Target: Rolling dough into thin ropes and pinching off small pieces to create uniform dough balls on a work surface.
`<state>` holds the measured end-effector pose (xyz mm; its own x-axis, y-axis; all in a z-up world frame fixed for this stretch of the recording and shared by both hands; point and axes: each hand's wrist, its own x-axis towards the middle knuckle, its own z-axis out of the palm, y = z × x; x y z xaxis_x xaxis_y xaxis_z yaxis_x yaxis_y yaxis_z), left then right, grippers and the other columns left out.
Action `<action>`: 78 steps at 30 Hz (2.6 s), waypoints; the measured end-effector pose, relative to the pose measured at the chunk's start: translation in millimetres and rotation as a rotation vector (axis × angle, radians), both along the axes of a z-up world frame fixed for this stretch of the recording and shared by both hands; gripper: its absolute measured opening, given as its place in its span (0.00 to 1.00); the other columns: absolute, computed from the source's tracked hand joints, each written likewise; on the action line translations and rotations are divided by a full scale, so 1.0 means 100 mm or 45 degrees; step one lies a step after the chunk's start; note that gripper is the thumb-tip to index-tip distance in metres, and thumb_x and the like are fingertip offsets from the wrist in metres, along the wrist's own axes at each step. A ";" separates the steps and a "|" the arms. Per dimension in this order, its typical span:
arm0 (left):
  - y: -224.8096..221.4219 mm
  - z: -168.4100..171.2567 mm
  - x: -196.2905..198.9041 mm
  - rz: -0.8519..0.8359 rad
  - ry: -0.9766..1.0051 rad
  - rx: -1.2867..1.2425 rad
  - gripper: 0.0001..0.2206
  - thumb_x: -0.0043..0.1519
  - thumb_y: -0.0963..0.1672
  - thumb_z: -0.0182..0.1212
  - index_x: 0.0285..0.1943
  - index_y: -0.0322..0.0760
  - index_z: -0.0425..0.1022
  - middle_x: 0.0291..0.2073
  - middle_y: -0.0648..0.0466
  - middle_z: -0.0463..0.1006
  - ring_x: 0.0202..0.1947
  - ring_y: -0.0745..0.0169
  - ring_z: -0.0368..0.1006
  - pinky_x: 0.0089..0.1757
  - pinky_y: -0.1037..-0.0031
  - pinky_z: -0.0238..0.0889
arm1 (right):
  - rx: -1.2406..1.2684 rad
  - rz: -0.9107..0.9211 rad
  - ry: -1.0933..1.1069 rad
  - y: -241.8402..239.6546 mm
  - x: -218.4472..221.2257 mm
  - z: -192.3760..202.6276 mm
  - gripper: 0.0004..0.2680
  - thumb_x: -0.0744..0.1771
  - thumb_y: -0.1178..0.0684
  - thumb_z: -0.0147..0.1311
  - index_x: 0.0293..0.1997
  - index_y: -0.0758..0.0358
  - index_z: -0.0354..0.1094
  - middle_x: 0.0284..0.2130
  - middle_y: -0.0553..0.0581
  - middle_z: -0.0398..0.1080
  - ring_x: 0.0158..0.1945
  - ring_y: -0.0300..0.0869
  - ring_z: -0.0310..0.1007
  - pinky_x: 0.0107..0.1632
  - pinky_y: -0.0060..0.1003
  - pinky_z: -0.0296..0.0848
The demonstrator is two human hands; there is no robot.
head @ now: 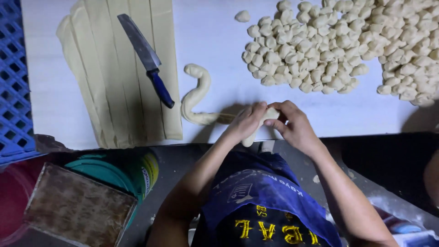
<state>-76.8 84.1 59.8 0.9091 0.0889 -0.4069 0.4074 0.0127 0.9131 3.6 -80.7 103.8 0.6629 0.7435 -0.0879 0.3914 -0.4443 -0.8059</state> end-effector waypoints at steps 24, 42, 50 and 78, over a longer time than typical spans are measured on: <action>0.13 0.02 0.14 0.050 0.039 0.080 0.33 0.71 0.61 0.22 0.77 0.42 0.54 0.67 0.36 0.68 0.68 0.33 0.63 0.66 0.51 0.52 | 0.035 0.204 0.128 0.25 0.14 0.10 0.25 0.61 0.60 0.67 0.66 0.70 0.64 0.51 0.69 0.68 0.41 0.58 0.76 0.37 0.45 0.76; -0.27 -0.36 0.46 0.333 -0.546 -0.055 0.10 0.68 0.41 0.56 0.52 0.27 0.78 0.39 0.37 0.81 0.42 0.48 0.78 0.45 0.57 0.70 | -0.092 0.033 -0.501 0.41 0.95 0.02 0.21 0.67 0.61 0.52 0.70 0.76 0.59 0.51 0.87 0.67 0.54 0.78 0.66 0.53 0.69 0.67; -0.20 -0.78 0.23 0.358 0.098 -0.153 0.24 0.67 0.57 0.43 0.35 0.46 0.81 0.26 0.44 0.82 0.31 0.51 0.82 0.33 0.63 0.77 | -0.044 0.171 -0.272 0.20 0.37 -0.17 0.13 0.68 0.54 0.57 0.58 0.68 0.70 0.39 0.65 0.69 0.38 0.60 0.74 0.40 0.51 0.73; -0.28 0.26 0.13 0.489 -0.278 -0.310 0.18 0.65 0.45 0.45 0.20 0.38 0.68 0.10 0.54 0.63 0.08 0.66 0.65 0.13 0.76 0.58 | 0.098 -0.174 -0.212 0.35 0.45 -0.49 0.14 0.75 0.46 0.36 0.42 0.63 0.65 0.27 0.66 0.68 0.35 0.64 0.75 0.37 0.51 0.72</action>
